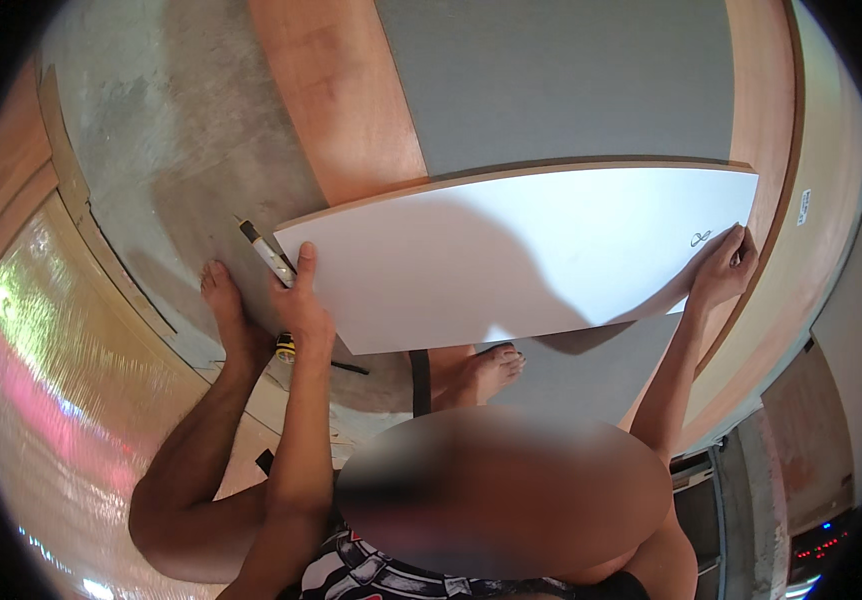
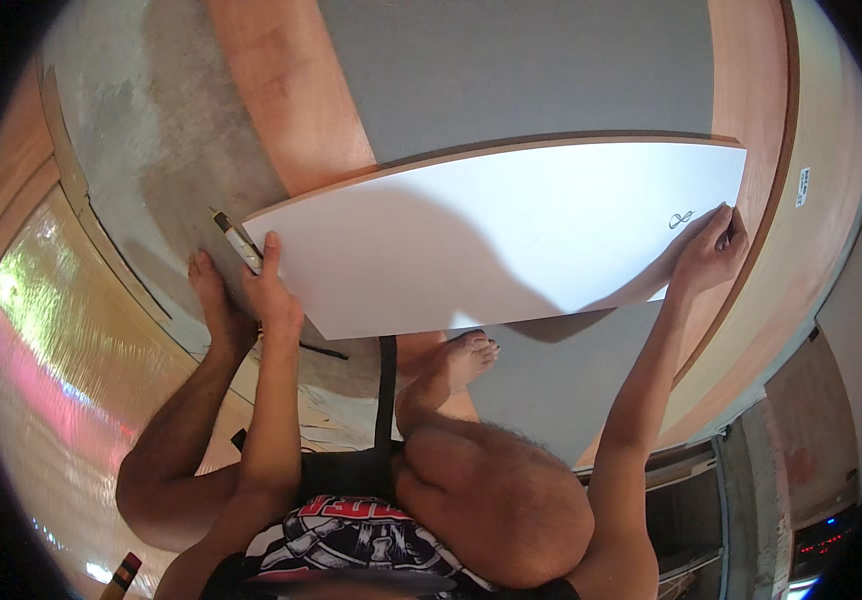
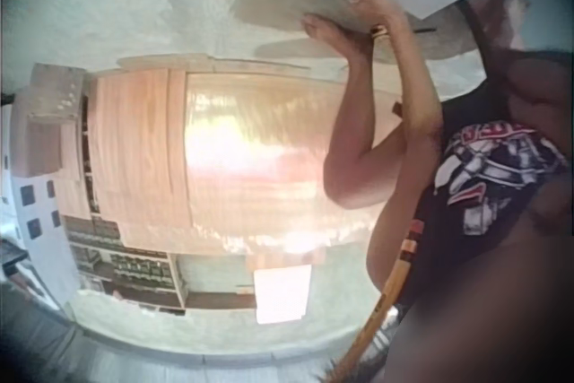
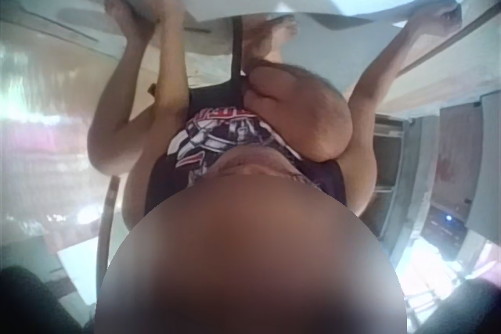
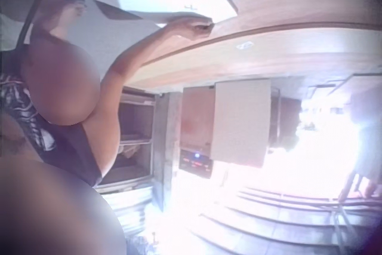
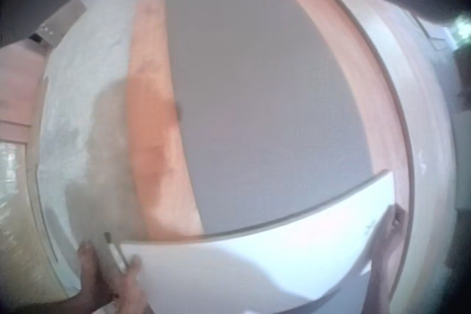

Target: The person measures and marks a large board with a tape measure and pencil, then uses a straightedge and utility knife to score and cut the board. They handle multiple boards and tools while working on the workshop floor.

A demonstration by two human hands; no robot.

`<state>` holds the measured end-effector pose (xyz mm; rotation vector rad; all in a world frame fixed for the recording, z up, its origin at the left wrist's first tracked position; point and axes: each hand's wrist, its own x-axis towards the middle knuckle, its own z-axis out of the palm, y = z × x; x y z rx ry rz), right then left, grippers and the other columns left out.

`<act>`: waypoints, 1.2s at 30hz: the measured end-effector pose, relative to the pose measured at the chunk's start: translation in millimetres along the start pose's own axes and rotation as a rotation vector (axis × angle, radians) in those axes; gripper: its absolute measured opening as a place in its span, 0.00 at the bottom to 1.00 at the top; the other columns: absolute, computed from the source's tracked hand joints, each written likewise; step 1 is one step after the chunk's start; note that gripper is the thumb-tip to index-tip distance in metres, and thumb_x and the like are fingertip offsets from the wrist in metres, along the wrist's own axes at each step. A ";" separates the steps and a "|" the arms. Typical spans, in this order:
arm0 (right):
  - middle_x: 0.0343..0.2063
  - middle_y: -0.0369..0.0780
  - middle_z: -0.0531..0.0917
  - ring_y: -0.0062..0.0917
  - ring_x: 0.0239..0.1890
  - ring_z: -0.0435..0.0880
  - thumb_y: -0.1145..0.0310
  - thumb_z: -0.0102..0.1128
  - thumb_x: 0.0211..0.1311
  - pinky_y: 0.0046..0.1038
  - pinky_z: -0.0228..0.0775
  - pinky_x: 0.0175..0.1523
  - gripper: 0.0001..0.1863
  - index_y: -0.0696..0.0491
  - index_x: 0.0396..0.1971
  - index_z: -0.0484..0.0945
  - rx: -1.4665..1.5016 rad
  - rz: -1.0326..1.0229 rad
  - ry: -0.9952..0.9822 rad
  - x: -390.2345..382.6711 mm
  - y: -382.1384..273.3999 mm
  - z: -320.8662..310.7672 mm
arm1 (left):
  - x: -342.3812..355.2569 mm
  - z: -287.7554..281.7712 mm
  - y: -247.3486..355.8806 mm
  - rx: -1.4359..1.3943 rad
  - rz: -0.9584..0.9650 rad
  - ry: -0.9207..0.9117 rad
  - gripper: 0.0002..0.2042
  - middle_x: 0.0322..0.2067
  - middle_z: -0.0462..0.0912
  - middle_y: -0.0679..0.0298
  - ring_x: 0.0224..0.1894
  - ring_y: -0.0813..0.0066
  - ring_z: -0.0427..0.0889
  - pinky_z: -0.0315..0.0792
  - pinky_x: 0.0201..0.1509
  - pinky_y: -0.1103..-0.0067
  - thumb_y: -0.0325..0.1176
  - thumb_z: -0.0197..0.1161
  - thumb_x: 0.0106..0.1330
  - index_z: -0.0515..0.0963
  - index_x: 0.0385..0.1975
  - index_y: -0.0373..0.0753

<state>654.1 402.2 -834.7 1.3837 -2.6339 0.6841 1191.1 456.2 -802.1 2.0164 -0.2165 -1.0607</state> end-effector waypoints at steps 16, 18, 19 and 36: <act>0.41 0.44 0.87 0.30 0.42 0.87 0.58 0.61 0.74 0.30 0.81 0.47 0.18 0.60 0.46 0.84 -0.004 0.009 -0.003 -0.5 -1.4 0.4 | 0.0 -0.4 -3.1 -0.022 -0.014 0.021 0.25 0.48 0.81 0.61 0.48 0.71 0.80 0.74 0.54 0.75 0.38 0.74 0.65 0.74 0.56 0.32; 0.41 0.44 0.87 0.30 0.43 0.87 0.58 0.61 0.74 0.30 0.81 0.47 0.18 0.60 0.47 0.84 0.012 0.013 -0.001 -0.1 -1.9 0.2 | 0.6 -1.7 -3.6 -0.041 -0.020 0.007 0.25 0.48 0.81 0.62 0.48 0.71 0.80 0.74 0.54 0.75 0.38 0.74 0.65 0.74 0.56 0.32; 0.41 0.44 0.87 0.30 0.43 0.87 0.59 0.61 0.74 0.31 0.81 0.48 0.18 0.60 0.47 0.84 0.027 0.027 -0.005 0.0 -2.1 0.0 | 1.0 -2.6 -3.8 -0.050 -0.023 -0.001 0.25 0.48 0.81 0.62 0.48 0.71 0.80 0.74 0.54 0.75 0.38 0.74 0.65 0.74 0.57 0.32; 0.41 0.45 0.87 0.30 0.41 0.88 0.57 0.60 0.74 0.30 0.83 0.44 0.18 0.59 0.46 0.84 -0.021 -0.037 0.008 0.6 3.3 0.2 | 2.5 -1.1 -1.0 -0.056 -0.046 -0.006 0.25 0.49 0.80 0.62 0.50 0.71 0.79 0.73 0.57 0.73 0.37 0.73 0.66 0.73 0.58 0.32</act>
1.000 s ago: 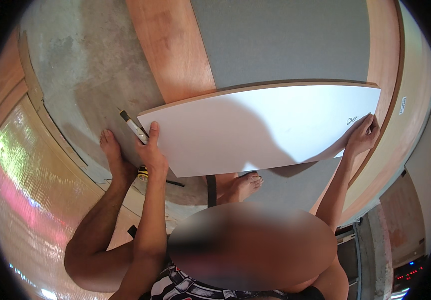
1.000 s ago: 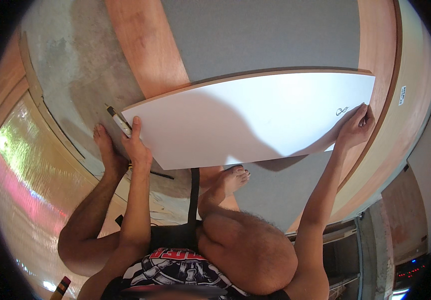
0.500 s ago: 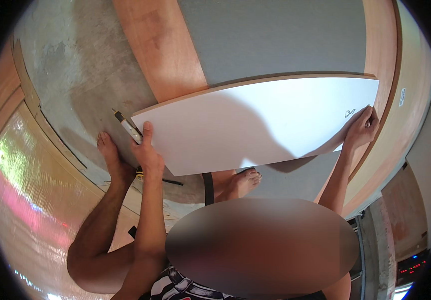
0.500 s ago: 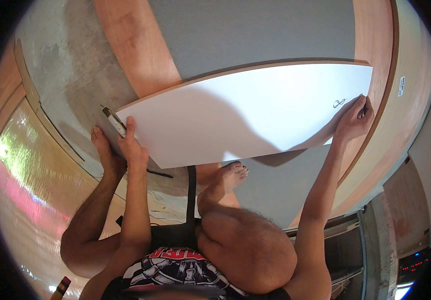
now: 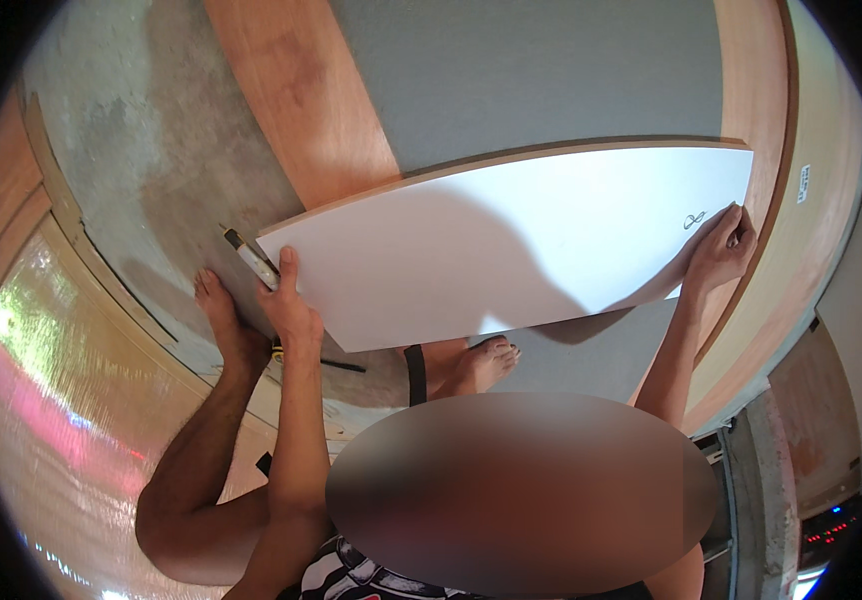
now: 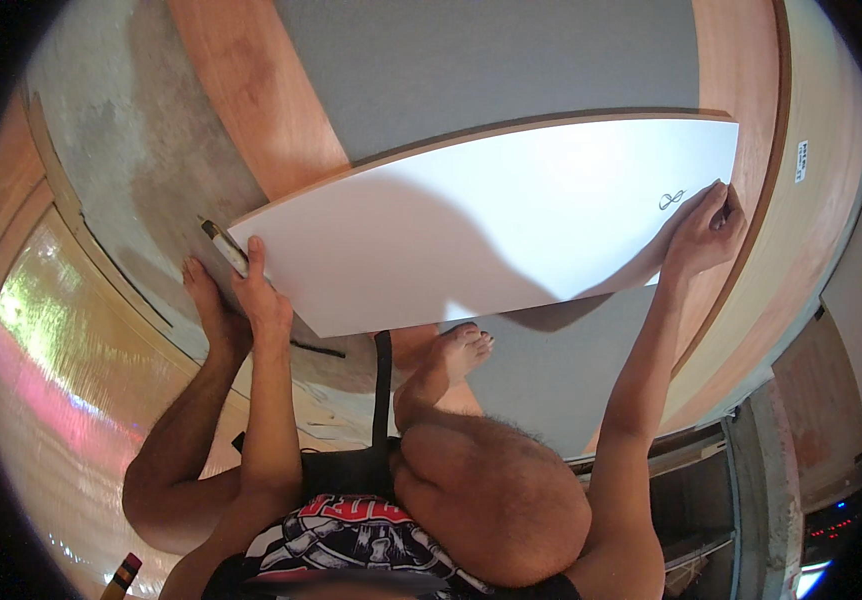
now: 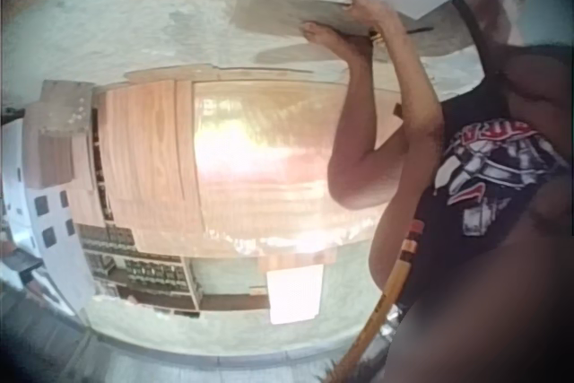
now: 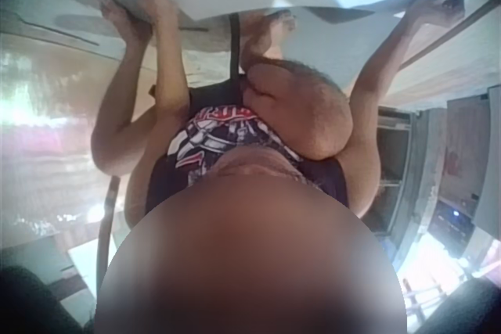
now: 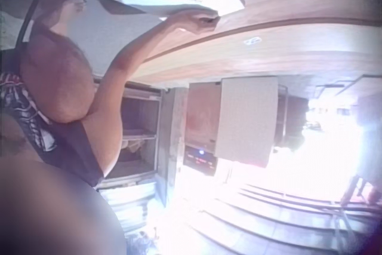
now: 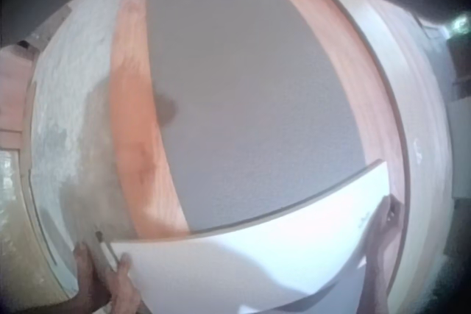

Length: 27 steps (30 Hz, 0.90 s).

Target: The person measures and marks a large board with a tape measure and pencil, then uses a straightedge and utility knife to score and cut the board. They handle multiple boards and tools while working on the workshop floor.

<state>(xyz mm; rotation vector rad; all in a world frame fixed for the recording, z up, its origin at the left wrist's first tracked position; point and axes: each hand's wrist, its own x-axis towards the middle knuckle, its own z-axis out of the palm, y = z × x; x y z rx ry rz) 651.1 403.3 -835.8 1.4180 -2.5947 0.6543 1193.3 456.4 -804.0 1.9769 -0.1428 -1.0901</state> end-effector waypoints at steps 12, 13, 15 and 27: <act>0.40 0.45 0.86 0.32 0.42 0.86 0.58 0.61 0.74 0.32 0.79 0.47 0.18 0.61 0.46 0.84 0.058 0.043 0.012 -2.6 -5.5 1.1 | 3.0 -9.5 -8.4 0.021 0.024 0.011 0.25 0.51 0.80 0.60 0.51 0.69 0.79 0.74 0.56 0.72 0.39 0.72 0.67 0.73 0.58 0.32; 0.40 0.46 0.86 0.32 0.42 0.85 0.58 0.61 0.74 0.32 0.78 0.48 0.18 0.61 0.46 0.83 0.038 0.032 0.028 -2.1 -5.6 1.3 | 3.9 -10.9 -8.2 0.021 -0.006 0.013 0.25 0.51 0.80 0.60 0.51 0.69 0.79 0.74 0.57 0.72 0.39 0.72 0.67 0.73 0.58 0.31; 0.39 0.46 0.85 0.33 0.42 0.84 0.60 0.61 0.73 0.32 0.77 0.48 0.18 0.62 0.45 0.82 0.097 -0.018 0.053 -2.2 -6.0 2.0 | 5.2 -9.9 -9.8 0.012 -0.051 -0.008 0.26 0.52 0.80 0.59 0.52 0.68 0.79 0.73 0.57 0.71 0.40 0.71 0.68 0.72 0.59 0.31; 0.41 0.44 0.83 0.30 0.44 0.82 0.59 0.59 0.74 0.32 0.77 0.48 0.17 0.59 0.46 0.84 0.084 0.118 0.000 -1.0 -10.6 -0.5 | -1.3 0.1 -7.7 0.035 0.033 -0.003 0.31 0.57 0.77 0.54 0.56 0.65 0.78 0.73 0.60 0.70 0.42 0.71 0.69 0.68 0.64 0.29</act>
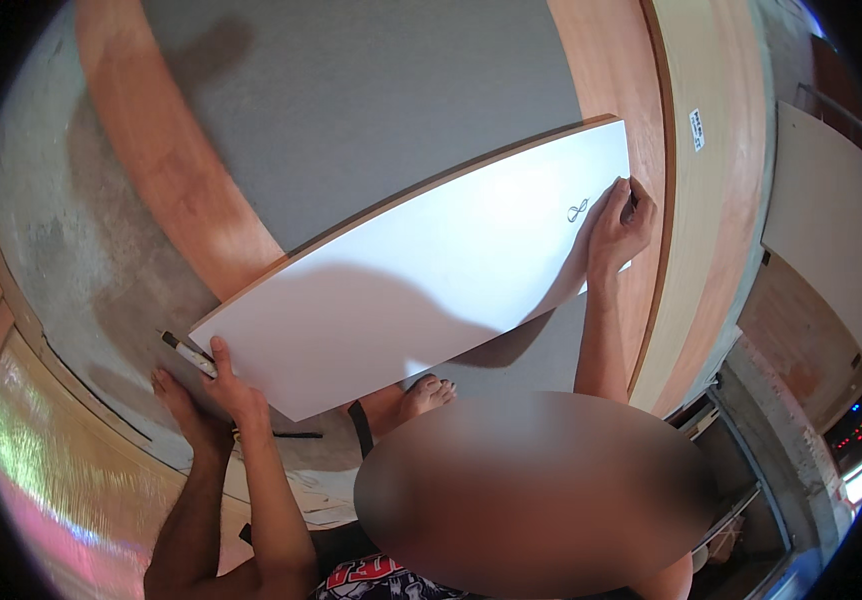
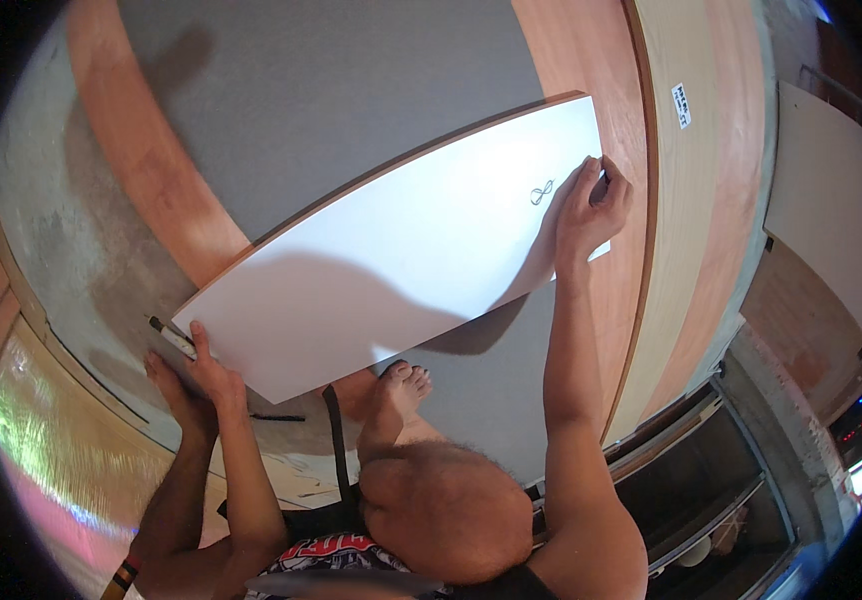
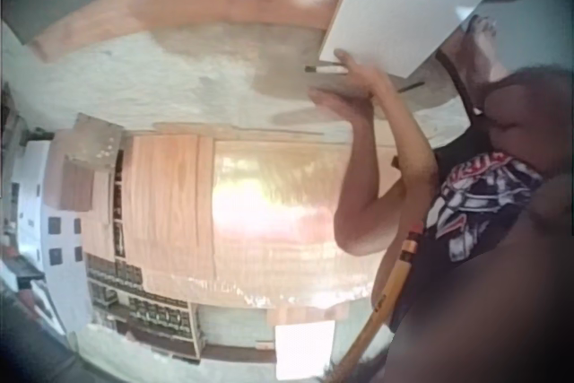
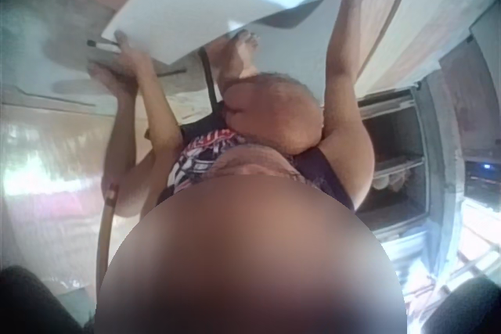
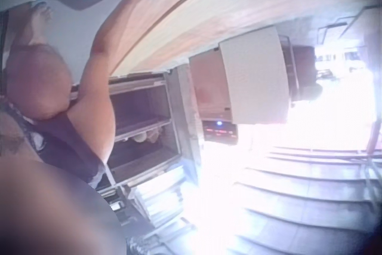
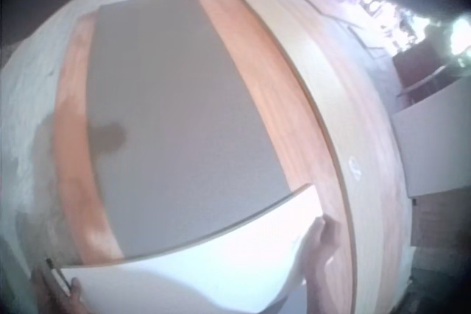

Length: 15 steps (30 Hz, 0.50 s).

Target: The person measures and marks a large board with a tape measure and pencil, then uses a straightedge and utility knife to score and cut the board. They handle multiple boards and tools while working on the workshop floor.

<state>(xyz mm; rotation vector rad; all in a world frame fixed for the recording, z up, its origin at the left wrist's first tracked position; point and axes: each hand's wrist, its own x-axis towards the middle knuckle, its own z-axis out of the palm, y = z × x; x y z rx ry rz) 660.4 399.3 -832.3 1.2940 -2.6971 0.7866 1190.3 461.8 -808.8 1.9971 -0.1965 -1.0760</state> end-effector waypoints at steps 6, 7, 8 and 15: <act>0.41 0.45 0.84 0.30 0.43 0.83 0.58 0.61 0.73 0.32 0.77 0.49 0.18 0.60 0.46 0.84 0.050 0.072 -0.009 4.0 -3.0 -2.3 | -0.7 1.7 -0.2 0.016 0.006 0.040 0.32 0.57 0.77 0.53 0.56 0.64 0.78 0.74 0.59 0.70 0.42 0.71 0.68 0.68 0.64 0.29; 0.41 0.45 0.84 0.30 0.42 0.83 0.58 0.61 0.73 0.32 0.77 0.49 0.18 0.60 0.46 0.84 0.077 0.097 -0.015 4.8 -4.0 -2.7 | -0.8 1.9 -0.2 0.015 0.002 0.045 0.32 0.57 0.77 0.52 0.55 0.64 0.78 0.74 0.59 0.70 0.42 0.71 0.68 0.68 0.64 0.28; 0.41 0.45 0.84 0.31 0.42 0.83 0.57 0.62 0.73 0.33 0.77 0.50 0.19 0.60 0.46 0.84 0.105 0.120 -0.018 5.8 -5.0 -3.0 | -0.8 2.2 -0.5 0.030 0.003 0.054 0.32 0.57 0.77 0.52 0.55 0.64 0.78 0.74 0.59 0.70 0.43 0.71 0.68 0.68 0.64 0.28; 0.40 0.46 0.85 0.32 0.43 0.84 0.56 0.62 0.72 0.34 0.78 0.50 0.20 0.61 0.44 0.85 0.100 0.127 -0.030 8.5 -7.4 -4.4 | 0.0 1.8 -1.8 -0.008 0.003 0.050 0.31 0.58 0.77 0.53 0.55 0.64 0.79 0.74 0.59 0.70 0.42 0.70 0.69 0.68 0.64 0.29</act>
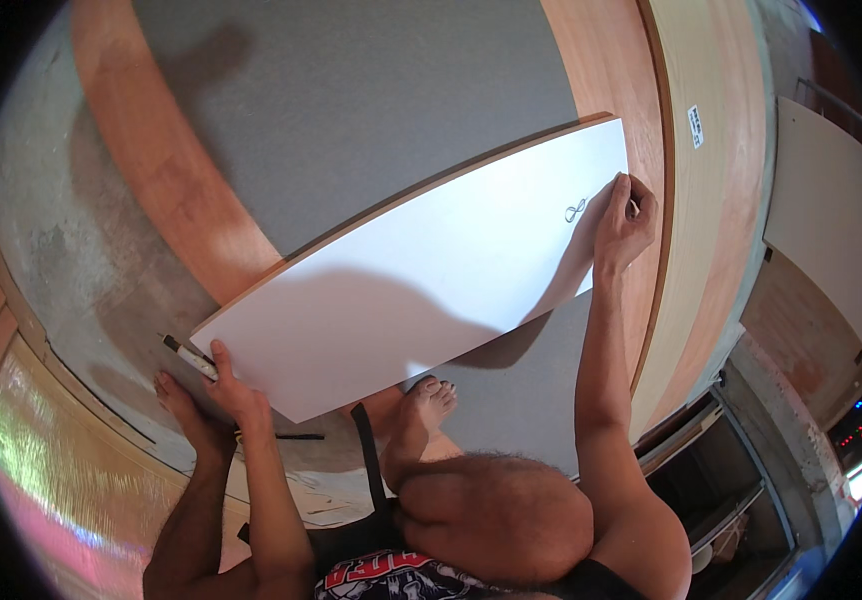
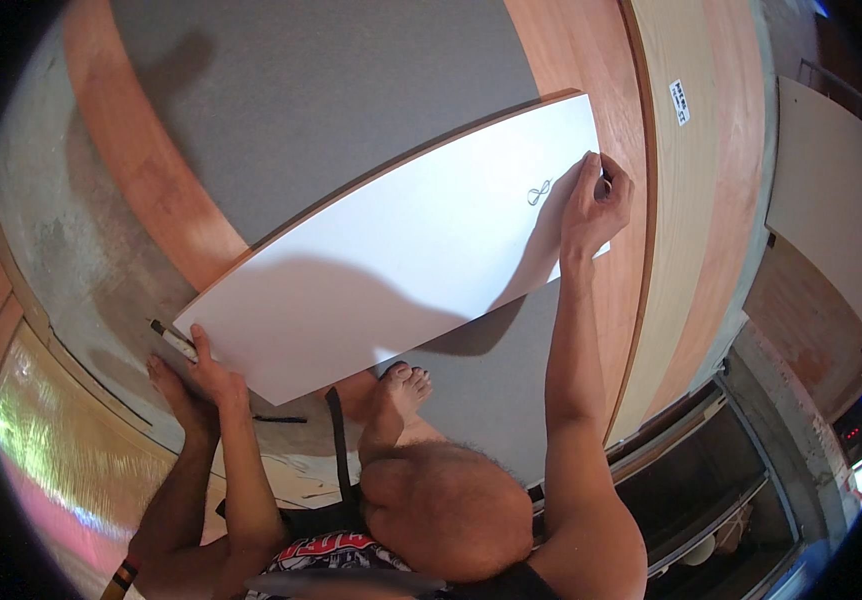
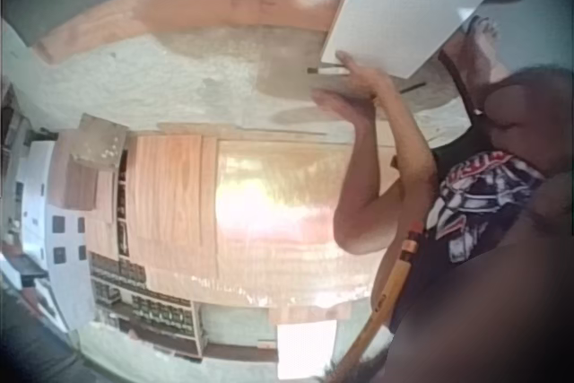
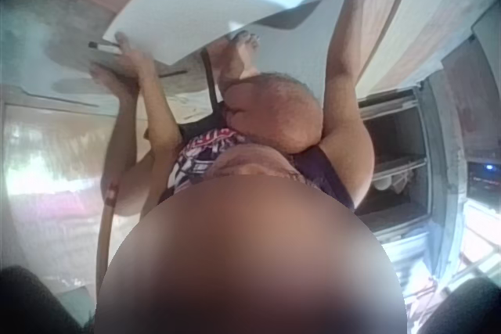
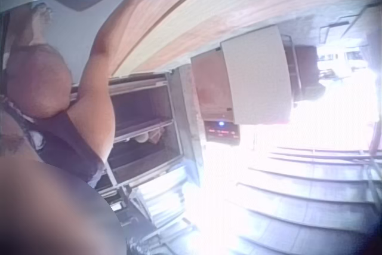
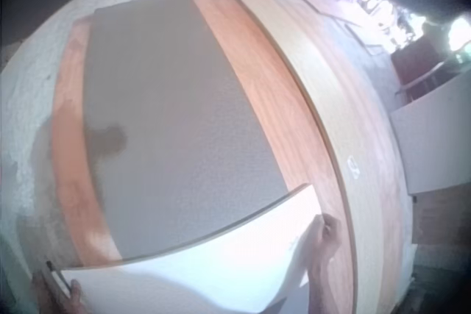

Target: The person measures and marks a large board with a tape measure and pencil, then uses a straightedge and utility knife to score and cut the board. They handle multiple boards and tools while working on the workshop floor.

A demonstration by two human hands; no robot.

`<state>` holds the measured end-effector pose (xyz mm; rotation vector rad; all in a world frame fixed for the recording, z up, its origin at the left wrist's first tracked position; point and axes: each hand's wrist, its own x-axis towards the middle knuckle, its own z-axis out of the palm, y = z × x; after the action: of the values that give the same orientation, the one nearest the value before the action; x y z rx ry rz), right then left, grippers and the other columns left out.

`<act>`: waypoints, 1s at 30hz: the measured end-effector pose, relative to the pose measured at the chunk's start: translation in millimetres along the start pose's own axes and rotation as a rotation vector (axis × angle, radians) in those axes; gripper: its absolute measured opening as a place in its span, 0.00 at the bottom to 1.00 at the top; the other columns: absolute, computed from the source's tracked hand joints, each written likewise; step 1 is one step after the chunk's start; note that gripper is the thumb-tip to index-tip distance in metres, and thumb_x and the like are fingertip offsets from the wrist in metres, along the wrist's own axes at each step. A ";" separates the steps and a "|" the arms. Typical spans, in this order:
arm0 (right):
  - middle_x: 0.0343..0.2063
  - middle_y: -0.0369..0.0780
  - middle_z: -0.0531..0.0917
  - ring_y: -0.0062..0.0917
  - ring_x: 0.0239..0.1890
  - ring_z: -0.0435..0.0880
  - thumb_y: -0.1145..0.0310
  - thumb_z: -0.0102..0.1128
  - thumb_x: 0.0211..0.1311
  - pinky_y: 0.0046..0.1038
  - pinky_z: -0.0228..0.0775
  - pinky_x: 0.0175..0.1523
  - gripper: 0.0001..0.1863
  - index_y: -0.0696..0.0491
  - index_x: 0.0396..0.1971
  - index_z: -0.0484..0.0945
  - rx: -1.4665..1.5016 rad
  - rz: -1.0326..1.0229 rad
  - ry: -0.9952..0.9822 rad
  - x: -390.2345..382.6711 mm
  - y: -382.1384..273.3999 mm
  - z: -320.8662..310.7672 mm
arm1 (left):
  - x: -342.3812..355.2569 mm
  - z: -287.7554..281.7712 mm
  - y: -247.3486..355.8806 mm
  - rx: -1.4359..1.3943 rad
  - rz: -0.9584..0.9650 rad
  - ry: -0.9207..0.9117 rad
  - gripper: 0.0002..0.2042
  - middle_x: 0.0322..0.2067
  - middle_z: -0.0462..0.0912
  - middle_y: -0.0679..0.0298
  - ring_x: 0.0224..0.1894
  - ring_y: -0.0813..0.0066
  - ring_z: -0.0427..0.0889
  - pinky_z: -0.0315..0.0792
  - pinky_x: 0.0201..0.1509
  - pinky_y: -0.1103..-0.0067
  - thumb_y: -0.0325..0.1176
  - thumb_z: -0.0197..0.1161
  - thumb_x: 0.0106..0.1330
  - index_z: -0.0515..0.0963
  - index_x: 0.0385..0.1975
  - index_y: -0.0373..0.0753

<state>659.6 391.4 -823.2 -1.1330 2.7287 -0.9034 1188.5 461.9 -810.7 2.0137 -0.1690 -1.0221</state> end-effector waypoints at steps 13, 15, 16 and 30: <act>0.32 0.46 0.87 0.28 0.36 0.84 0.47 0.63 0.70 0.31 0.77 0.41 0.28 0.63 0.43 0.86 -0.033 0.176 -0.206 35.8 1.8 -9.9 | 0.0 -1.6 2.0 -0.005 -0.037 -0.038 0.31 0.58 0.76 0.54 0.55 0.65 0.78 0.75 0.58 0.70 0.43 0.69 0.69 0.68 0.65 0.29; 0.31 0.46 0.87 0.28 0.36 0.84 0.46 0.62 0.70 0.31 0.77 0.42 0.29 0.63 0.44 0.86 -0.017 0.196 -0.226 37.6 3.1 -10.2 | 0.2 -1.9 2.3 0.019 -0.032 -0.031 0.31 0.58 0.76 0.54 0.55 0.65 0.78 0.75 0.58 0.69 0.43 0.69 0.69 0.68 0.65 0.29; 0.31 0.46 0.87 0.29 0.36 0.84 0.46 0.62 0.70 0.31 0.77 0.42 0.29 0.63 0.44 0.86 -0.010 0.198 -0.229 38.5 4.1 -10.4 | 0.1 -1.9 2.4 0.021 -0.034 -0.022 0.32 0.58 0.76 0.54 0.55 0.65 0.78 0.75 0.59 0.69 0.43 0.69 0.69 0.68 0.65 0.29; 0.36 0.42 0.86 0.24 0.39 0.80 0.48 0.64 0.70 0.29 0.72 0.47 0.28 0.61 0.48 0.83 0.070 0.333 -0.359 52.9 19.4 -12.5 | -1.7 -0.9 4.1 0.018 -0.045 -0.047 0.32 0.59 0.75 0.54 0.56 0.64 0.78 0.75 0.59 0.68 0.44 0.68 0.70 0.66 0.66 0.30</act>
<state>605.5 373.5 -814.3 -0.7127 2.4635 -0.6685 1189.0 460.6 -806.3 2.0192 -0.1596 -1.0998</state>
